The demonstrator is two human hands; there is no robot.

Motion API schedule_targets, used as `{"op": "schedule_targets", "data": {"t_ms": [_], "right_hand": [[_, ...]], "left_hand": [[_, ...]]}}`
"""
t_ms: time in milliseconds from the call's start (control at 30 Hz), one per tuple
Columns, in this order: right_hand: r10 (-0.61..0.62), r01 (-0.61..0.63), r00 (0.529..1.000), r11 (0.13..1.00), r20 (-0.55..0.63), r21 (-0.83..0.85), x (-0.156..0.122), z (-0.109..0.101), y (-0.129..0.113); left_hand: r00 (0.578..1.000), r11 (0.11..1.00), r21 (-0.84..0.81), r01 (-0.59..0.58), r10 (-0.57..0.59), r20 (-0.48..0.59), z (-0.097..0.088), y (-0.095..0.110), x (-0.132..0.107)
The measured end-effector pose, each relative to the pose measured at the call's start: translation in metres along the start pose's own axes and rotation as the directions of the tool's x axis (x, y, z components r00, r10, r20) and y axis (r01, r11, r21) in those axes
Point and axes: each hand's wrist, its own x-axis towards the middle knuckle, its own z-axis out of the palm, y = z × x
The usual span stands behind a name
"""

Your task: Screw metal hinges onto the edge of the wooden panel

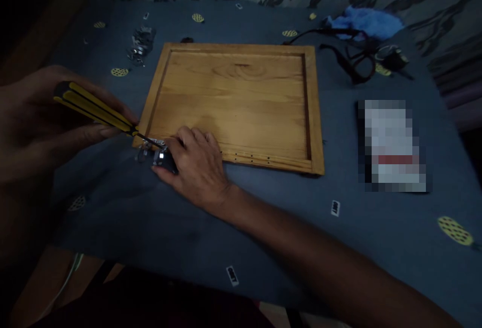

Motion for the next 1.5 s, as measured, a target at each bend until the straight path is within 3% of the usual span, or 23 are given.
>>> {"op": "schedule_targets", "data": {"t_ms": [167, 267, 500, 667, 867, 1100, 1500], "right_hand": [[0.007, -0.007, 1.0, 1.0, 0.03, -0.002, 0.0, -0.001, 0.0], [0.014, -0.014, 1.0, 1.0, 0.028, -0.006, 0.001, -0.001, 0.0], [0.0, 0.0, 1.0, 1.0, 0.003, -0.004, 0.0, -0.002, -0.001], [0.023, -0.023, 0.999, 1.0, 0.047, -0.011, 0.001, -0.002, -0.001], [0.017, -0.017, 0.999, 1.0, 0.035, 0.008, 0.001, -0.001, -0.001], [0.029, -0.03, 0.998, 1.0, 0.047, 0.005, 0.001, -0.002, -0.001], [0.035, -0.036, 0.998, 0.999, 0.054, 0.01, 0.001, -0.003, -0.001]], "left_hand": [[0.986, 0.999, -0.028, -0.037, 0.032, -0.166, 0.005, -0.004, 0.001], [0.978, 1.0, 0.003, 0.001, 0.0, -0.211, 0.006, -0.008, 0.0], [0.976, 0.998, 0.035, 0.043, -0.034, -0.217, 0.007, -0.005, 0.002], [0.972, 0.997, 0.062, 0.036, -0.02, -0.232, 0.011, -0.004, 0.003], [0.976, 0.994, 0.101, -0.033, 0.054, -0.213, 0.012, -0.009, 0.005], [0.98, 0.993, 0.103, 0.053, -0.032, -0.194, 0.011, -0.003, 0.003], [0.986, 0.93, 0.363, 0.054, 0.007, -0.165, 0.002, -0.005, -0.003]]}}
